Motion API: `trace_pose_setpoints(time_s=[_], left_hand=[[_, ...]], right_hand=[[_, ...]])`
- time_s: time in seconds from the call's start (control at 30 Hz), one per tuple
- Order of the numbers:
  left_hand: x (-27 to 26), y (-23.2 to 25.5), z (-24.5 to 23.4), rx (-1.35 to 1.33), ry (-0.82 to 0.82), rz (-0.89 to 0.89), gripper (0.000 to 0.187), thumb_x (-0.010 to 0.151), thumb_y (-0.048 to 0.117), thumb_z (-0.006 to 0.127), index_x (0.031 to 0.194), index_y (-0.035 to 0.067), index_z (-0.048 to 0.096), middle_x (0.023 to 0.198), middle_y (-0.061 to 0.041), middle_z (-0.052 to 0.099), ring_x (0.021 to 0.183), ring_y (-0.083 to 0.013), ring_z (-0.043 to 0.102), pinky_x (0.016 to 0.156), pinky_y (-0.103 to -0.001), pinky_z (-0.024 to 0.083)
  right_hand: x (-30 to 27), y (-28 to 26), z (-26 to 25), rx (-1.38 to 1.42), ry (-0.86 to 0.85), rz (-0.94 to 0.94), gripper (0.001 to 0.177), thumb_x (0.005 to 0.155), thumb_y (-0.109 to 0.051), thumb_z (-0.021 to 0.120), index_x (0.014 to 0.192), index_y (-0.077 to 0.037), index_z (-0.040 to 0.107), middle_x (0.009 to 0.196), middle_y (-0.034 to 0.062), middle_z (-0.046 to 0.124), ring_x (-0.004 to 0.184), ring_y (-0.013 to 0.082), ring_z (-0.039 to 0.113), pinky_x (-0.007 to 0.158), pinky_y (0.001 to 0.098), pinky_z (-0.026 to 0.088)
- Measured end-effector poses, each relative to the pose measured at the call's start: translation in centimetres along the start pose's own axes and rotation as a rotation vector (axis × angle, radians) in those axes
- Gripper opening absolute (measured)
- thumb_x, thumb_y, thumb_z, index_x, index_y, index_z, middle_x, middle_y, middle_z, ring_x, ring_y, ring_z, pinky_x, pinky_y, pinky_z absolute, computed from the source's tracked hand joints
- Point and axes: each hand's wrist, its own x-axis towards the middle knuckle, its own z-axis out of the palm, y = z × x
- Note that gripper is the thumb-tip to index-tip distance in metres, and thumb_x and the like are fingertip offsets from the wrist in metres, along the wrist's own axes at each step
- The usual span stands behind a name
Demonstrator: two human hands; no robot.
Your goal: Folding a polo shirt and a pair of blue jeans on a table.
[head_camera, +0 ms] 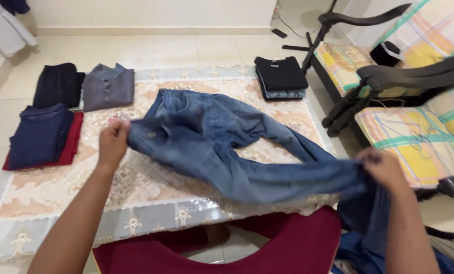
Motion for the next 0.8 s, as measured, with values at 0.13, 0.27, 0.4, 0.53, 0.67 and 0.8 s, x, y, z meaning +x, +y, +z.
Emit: trace_pose_setpoints(time_s=[0.13, 0.27, 0.4, 0.53, 0.67, 0.8], left_hand=[[2.7, -8.3, -0.2, 0.068, 0.107, 0.101, 0.04, 0.116, 0.031, 0.062, 0.092, -0.001, 0.067, 0.079, -0.002, 0.059, 0.077, -0.0101, 0.05, 0.074, -0.029, 0.044], [0.3, -10.9, -1.1, 0.149, -0.058, -0.244, 0.042, 0.102, 0.041, 0.066, 0.104, 0.0, 0.073, 0.086, -0.003, 0.068, 0.078, -0.0108, 0.058, 0.071, -0.03, 0.046], [-4.5, -6.3, -1.4, 0.272, -0.261, -0.572, 0.049, 0.09, 0.044, 0.076, 0.119, 0.003, 0.075, 0.092, -0.008, 0.069, 0.079, -0.0182, 0.057, 0.07, -0.037, 0.043], [-5.0, -10.5, -4.6, 0.134, -0.332, -0.398, 0.05, 0.088, 0.039, 0.077, 0.116, -0.002, 0.075, 0.096, -0.012, 0.076, 0.086, -0.0189, 0.065, 0.081, -0.035, 0.051], [-3.9, -13.4, -4.8, 0.159, -0.294, -0.365, 0.045, 0.097, 0.035, 0.075, 0.118, -0.005, 0.075, 0.104, -0.012, 0.075, 0.096, -0.0185, 0.063, 0.091, -0.036, 0.046], [-3.2, -19.8, -5.6, -0.065, -0.2, -0.307, 0.035, 0.106, 0.028, 0.074, 0.122, -0.003, 0.07, 0.104, -0.008, 0.073, 0.098, -0.0131, 0.065, 0.094, -0.028, 0.047]], right_hand=[[1.0, -5.5, -1.6, -0.634, 0.262, 0.04, 0.066, 0.073, -0.032, 0.085, 0.132, -0.011, 0.066, 0.112, 0.0184, 0.072, 0.102, 0.0391, 0.069, 0.087, 0.0506, 0.053], [-0.6, -5.2, 4.1, -0.391, 0.157, 0.004, 0.052, 0.083, -0.029, 0.076, 0.13, -0.011, 0.064, 0.118, 0.0178, 0.07, 0.11, 0.0386, 0.067, 0.093, 0.0492, 0.053], [-6.0, -3.5, 9.2, -0.172, -0.042, -0.148, 0.046, 0.079, -0.03, 0.076, 0.12, -0.011, 0.068, 0.119, 0.0179, 0.069, 0.112, 0.0385, 0.064, 0.095, 0.0473, 0.052], [-6.5, -0.5, 11.4, -0.173, 0.119, -0.112, 0.043, 0.082, -0.028, 0.075, 0.121, -0.01, 0.068, 0.12, 0.0181, 0.069, 0.112, 0.0392, 0.064, 0.095, 0.0473, 0.051], [-6.1, 5.2, 10.5, -0.022, 0.3, 0.054, 0.032, 0.095, -0.024, 0.067, 0.125, -0.012, 0.068, 0.122, 0.0136, 0.07, 0.109, 0.0329, 0.07, 0.093, 0.0425, 0.057], [-5.4, 3.9, 7.7, -0.058, 0.246, -0.17, 0.045, 0.085, -0.013, 0.071, 0.129, -0.009, 0.066, 0.124, 0.0186, 0.067, 0.108, 0.039, 0.066, 0.085, 0.043, 0.055]])
